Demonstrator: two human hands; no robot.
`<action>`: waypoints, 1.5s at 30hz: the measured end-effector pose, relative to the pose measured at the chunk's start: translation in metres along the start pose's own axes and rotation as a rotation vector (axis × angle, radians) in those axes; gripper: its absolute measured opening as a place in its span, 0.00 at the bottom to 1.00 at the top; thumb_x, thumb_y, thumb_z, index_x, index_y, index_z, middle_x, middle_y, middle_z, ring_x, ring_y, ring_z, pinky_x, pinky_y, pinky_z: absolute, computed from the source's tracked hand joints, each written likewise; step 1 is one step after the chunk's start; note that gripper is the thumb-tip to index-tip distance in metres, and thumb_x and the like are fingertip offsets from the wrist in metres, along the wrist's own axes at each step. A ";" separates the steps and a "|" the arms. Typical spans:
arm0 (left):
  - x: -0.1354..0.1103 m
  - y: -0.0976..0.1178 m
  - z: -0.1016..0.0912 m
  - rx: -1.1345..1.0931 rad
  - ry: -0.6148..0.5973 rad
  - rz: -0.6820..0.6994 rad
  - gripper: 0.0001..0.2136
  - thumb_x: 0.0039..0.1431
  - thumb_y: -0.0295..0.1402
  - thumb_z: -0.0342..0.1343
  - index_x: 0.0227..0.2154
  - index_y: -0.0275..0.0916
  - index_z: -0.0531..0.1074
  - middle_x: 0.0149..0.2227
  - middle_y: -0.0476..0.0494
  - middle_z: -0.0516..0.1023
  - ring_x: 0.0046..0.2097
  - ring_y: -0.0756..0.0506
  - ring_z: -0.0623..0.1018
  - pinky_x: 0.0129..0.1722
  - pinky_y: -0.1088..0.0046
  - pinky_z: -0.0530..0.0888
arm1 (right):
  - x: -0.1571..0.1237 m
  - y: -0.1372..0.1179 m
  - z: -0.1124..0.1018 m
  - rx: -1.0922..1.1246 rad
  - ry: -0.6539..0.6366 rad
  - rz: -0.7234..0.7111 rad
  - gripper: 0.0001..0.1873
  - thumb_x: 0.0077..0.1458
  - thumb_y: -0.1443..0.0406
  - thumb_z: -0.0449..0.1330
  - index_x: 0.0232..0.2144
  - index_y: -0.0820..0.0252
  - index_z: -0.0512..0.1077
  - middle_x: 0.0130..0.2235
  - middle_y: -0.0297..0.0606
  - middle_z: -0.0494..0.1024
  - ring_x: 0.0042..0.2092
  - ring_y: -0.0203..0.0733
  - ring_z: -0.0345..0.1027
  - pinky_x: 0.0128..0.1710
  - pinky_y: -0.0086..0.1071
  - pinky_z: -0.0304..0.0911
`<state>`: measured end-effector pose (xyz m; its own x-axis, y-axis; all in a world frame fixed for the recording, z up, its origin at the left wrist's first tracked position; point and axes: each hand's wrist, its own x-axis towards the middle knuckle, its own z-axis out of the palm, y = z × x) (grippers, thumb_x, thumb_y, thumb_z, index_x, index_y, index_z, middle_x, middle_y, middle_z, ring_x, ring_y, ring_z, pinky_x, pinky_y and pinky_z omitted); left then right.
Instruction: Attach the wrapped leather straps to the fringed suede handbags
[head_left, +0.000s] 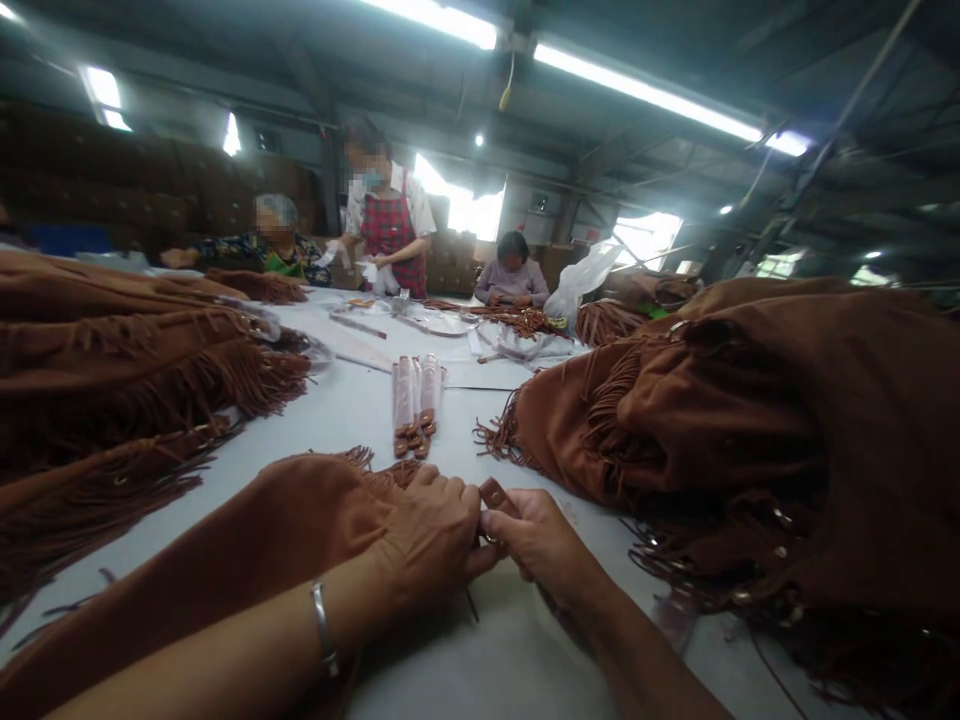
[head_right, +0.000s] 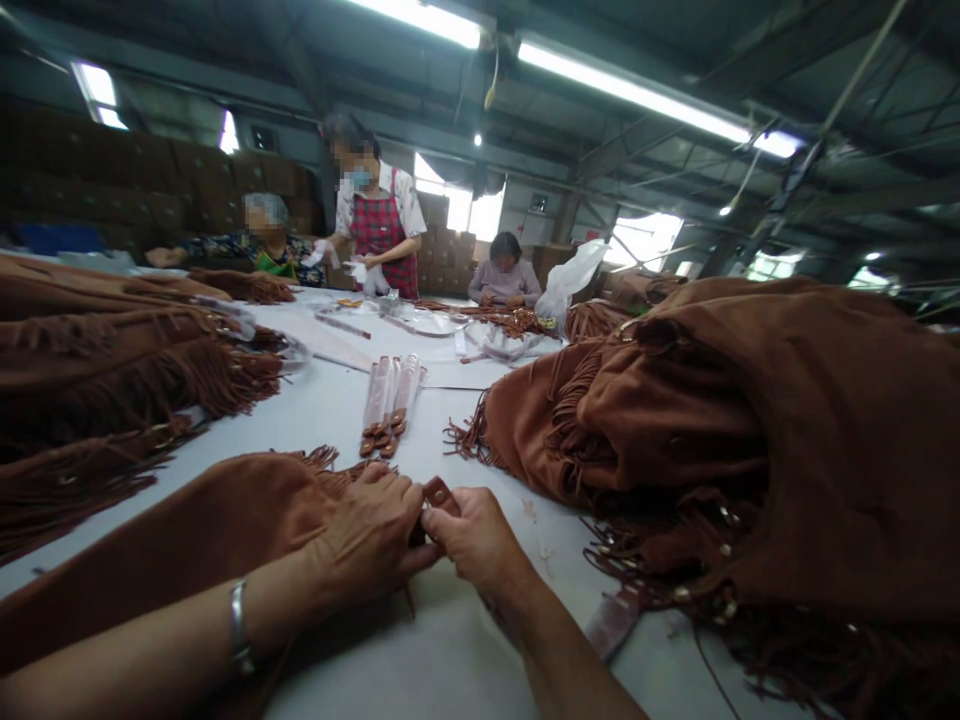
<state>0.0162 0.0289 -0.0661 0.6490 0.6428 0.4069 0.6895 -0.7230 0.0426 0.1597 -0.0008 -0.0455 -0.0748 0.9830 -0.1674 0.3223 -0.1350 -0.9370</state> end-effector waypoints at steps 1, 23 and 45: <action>0.000 -0.001 0.001 0.000 0.013 0.003 0.14 0.53 0.44 0.49 0.28 0.36 0.68 0.27 0.42 0.72 0.31 0.42 0.71 0.40 0.59 0.63 | -0.001 -0.001 0.002 0.029 0.000 0.006 0.12 0.48 0.59 0.55 0.22 0.62 0.61 0.16 0.24 0.57 0.14 0.25 0.44 0.11 0.22 0.42; 0.001 -0.008 0.011 -0.042 -0.039 -0.079 0.17 0.58 0.46 0.45 0.26 0.37 0.68 0.27 0.44 0.73 0.31 0.45 0.72 0.38 0.66 0.62 | -0.010 -0.006 -0.031 -0.205 -0.184 -0.005 0.12 0.57 0.59 0.50 0.27 0.62 0.64 0.20 0.30 0.65 0.18 0.28 0.56 0.13 0.20 0.50; 0.025 -0.076 -0.051 -0.938 0.053 -0.194 0.32 0.48 0.47 0.59 0.54 0.39 0.58 0.53 0.36 0.65 0.51 0.41 0.69 0.48 0.63 0.68 | -0.003 0.005 -0.007 0.135 -0.075 -0.063 0.08 0.48 0.63 0.60 0.30 0.63 0.67 0.21 0.27 0.64 0.19 0.26 0.53 0.16 0.21 0.48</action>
<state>-0.0363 0.0868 -0.0123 0.5193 0.7770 0.3558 0.2302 -0.5281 0.8173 0.1678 -0.0033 -0.0478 -0.1633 0.9787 -0.1244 0.1853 -0.0934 -0.9782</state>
